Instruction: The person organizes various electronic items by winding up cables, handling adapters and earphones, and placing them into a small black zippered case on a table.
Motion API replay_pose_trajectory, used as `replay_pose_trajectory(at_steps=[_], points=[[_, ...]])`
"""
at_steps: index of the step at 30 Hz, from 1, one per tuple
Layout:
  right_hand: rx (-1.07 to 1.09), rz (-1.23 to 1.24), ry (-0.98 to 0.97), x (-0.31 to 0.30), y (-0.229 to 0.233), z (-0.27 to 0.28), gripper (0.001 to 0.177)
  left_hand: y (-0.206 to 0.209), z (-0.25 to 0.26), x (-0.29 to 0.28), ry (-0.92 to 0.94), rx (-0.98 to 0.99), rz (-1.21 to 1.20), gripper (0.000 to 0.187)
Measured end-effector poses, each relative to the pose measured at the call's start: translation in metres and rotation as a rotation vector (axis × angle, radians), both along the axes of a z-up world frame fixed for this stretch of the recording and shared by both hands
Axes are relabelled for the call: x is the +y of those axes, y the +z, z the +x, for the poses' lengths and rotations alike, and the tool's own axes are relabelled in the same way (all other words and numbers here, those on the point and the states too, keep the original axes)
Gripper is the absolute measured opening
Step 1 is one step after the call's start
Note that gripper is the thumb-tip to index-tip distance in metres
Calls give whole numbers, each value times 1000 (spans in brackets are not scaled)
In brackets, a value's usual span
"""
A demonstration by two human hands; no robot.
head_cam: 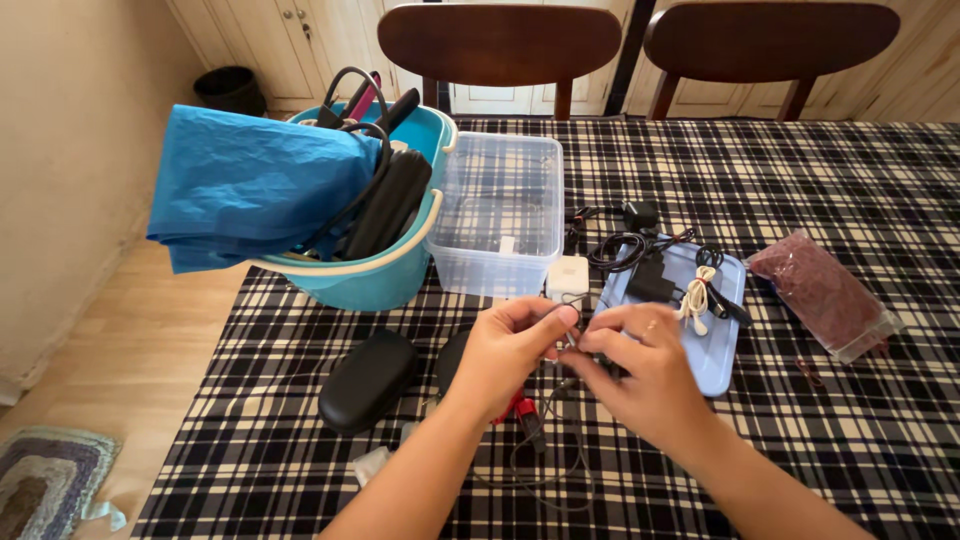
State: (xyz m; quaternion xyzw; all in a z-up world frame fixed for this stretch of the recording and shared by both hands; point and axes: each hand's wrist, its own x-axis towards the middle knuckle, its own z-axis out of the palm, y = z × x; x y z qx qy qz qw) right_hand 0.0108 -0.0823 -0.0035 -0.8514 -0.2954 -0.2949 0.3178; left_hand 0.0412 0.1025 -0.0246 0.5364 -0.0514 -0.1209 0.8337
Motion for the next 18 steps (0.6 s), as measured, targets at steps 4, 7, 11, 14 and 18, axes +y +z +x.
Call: replay_pose_trajectory(at_steps=[4,7,11,14,18], points=[[859,680,72,-25,-8,23,11,1,1,3,82,-214,288,22],[841,1170,456,-69,7,36,7,-1,2,8,71,-268,345,24],[896,1160,781,-112,24,40,18,1,1,8,32,-323,288,22],[941,1179,791,-102,21,38,16,7,-3,5,-8,-347,252,19],[993,1145,548,-70,32,31,22,19,-17,1,-127,-329,338,30]])
